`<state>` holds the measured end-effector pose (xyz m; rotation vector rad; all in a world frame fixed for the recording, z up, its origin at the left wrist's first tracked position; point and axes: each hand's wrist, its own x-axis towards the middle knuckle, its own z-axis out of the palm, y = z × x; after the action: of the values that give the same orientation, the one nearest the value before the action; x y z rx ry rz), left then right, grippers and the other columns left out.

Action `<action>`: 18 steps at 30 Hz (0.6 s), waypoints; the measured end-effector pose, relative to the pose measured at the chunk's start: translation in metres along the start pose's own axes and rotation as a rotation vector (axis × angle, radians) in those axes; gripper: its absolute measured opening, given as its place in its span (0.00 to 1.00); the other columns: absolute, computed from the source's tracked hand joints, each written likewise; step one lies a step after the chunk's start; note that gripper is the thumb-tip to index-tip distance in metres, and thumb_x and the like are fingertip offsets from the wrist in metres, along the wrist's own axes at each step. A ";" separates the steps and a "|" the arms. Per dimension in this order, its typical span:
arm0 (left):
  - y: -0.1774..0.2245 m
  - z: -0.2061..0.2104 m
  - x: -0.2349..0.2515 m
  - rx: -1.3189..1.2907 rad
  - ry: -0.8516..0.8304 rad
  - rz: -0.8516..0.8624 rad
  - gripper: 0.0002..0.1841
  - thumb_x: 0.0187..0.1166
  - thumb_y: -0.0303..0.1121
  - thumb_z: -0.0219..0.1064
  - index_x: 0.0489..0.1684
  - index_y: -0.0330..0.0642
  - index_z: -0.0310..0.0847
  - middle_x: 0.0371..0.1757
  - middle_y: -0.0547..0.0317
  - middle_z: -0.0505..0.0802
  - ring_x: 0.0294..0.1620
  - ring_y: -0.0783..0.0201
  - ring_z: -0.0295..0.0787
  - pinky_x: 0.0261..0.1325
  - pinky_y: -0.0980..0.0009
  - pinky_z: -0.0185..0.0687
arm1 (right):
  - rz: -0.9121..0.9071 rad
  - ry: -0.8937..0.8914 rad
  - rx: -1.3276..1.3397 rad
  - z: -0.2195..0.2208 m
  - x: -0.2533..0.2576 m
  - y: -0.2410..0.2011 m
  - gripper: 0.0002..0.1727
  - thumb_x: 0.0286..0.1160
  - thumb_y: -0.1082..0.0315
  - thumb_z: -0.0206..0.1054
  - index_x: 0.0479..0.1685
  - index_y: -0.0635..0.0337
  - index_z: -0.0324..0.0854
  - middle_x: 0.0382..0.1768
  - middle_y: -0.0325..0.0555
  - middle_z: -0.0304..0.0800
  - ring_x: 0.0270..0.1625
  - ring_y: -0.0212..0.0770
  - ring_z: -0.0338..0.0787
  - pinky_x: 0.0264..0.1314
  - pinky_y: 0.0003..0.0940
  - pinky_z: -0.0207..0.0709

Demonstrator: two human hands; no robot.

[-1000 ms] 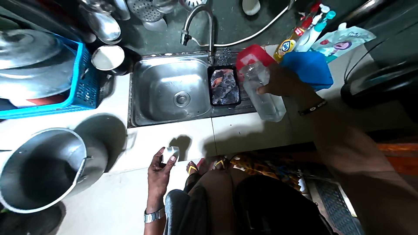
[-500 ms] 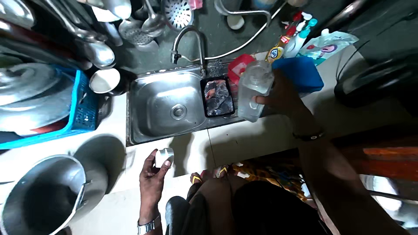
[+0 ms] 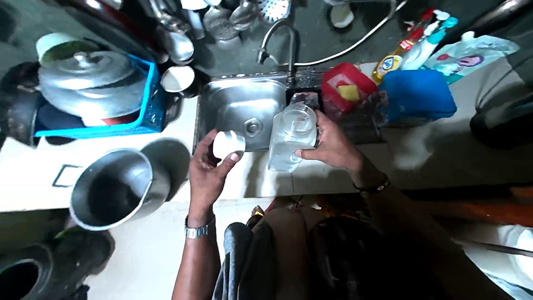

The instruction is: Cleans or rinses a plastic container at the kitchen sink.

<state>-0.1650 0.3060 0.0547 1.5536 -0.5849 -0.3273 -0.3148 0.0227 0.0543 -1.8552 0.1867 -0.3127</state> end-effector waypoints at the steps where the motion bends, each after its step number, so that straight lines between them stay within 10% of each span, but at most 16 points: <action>1: 0.000 -0.007 -0.005 0.012 0.013 0.000 0.41 0.68 0.29 0.81 0.86 0.46 0.66 0.70 0.55 0.87 0.60 0.62 0.91 0.61 0.65 0.92 | 0.005 -0.027 -0.011 0.013 0.002 0.002 0.57 0.39 0.75 0.87 0.84 0.46 0.64 0.67 0.41 0.86 0.61 0.38 0.92 0.56 0.39 0.93; 10: -0.087 -0.057 -0.068 0.425 0.161 -0.190 0.43 0.62 0.42 0.86 0.80 0.37 0.72 0.66 0.45 0.89 0.51 0.59 0.93 0.54 0.59 0.92 | 0.142 -0.132 -0.236 0.079 0.030 -0.001 0.50 0.45 0.62 0.90 0.78 0.54 0.70 0.63 0.49 0.87 0.64 0.41 0.89 0.69 0.46 0.85; 18: -0.140 -0.044 -0.069 0.813 0.028 -0.157 0.37 0.64 0.41 0.84 0.77 0.44 0.77 0.72 0.46 0.87 0.74 0.43 0.83 0.79 0.34 0.68 | 0.153 -0.017 -0.231 0.065 0.019 0.004 0.53 0.42 0.66 0.91 0.79 0.55 0.68 0.64 0.51 0.86 0.62 0.44 0.91 0.63 0.46 0.89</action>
<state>-0.1749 0.3783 -0.0901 2.3895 -0.6093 -0.1869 -0.2768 0.0748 0.0346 -2.0568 0.3636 -0.1754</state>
